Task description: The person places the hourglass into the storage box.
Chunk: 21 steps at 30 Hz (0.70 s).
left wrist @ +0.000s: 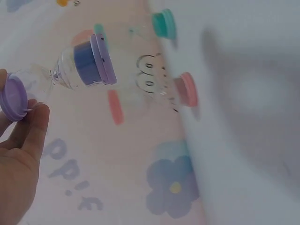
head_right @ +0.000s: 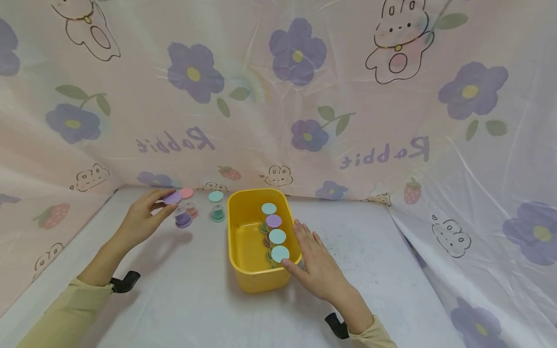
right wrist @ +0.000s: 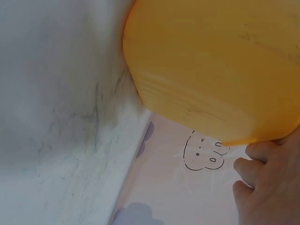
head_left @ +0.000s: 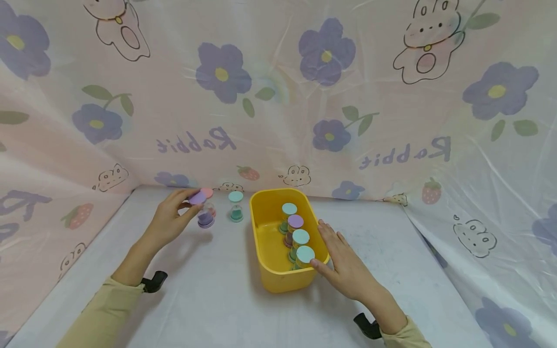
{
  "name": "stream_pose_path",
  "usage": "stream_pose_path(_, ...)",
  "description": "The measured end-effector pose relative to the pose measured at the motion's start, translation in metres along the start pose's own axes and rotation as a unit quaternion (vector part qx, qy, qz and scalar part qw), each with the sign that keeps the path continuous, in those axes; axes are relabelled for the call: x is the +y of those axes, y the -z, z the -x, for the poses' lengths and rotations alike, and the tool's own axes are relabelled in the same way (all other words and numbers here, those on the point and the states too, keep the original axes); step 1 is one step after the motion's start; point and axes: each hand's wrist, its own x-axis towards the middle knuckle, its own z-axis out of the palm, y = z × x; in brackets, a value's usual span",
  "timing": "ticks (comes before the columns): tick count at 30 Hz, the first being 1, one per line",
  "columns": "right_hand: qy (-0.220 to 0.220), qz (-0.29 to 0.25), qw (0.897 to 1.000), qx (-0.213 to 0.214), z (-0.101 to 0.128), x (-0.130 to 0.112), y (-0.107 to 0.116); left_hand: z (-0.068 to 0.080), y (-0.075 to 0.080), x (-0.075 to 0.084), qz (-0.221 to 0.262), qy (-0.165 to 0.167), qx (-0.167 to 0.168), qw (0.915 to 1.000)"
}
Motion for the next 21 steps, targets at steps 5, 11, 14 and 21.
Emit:
stream_pose_path(5,0.001,-0.001,1.0,0.0,0.0,0.0,-0.001,-0.007,-0.001,0.012,-0.005,-0.026,0.012,0.9996)
stream_pose_path(11,0.0,-0.002,1.0,-0.001,0.0,0.001,0.0,-0.015,-0.003,0.03,0.001,-0.042,0.015,0.999)
stream_pose_path(14,0.0,-0.002,1.0,-0.001,0.0,0.001,0.0,-0.02,-0.005,0.038,0.008,-0.058,0.02,0.9981)
stream_pose_path(21,-0.004,-0.001,1.0,0.0,0.001,0.003,-0.002,-0.026,-0.008,0.053,0.025,-0.09,0.028,0.9952)
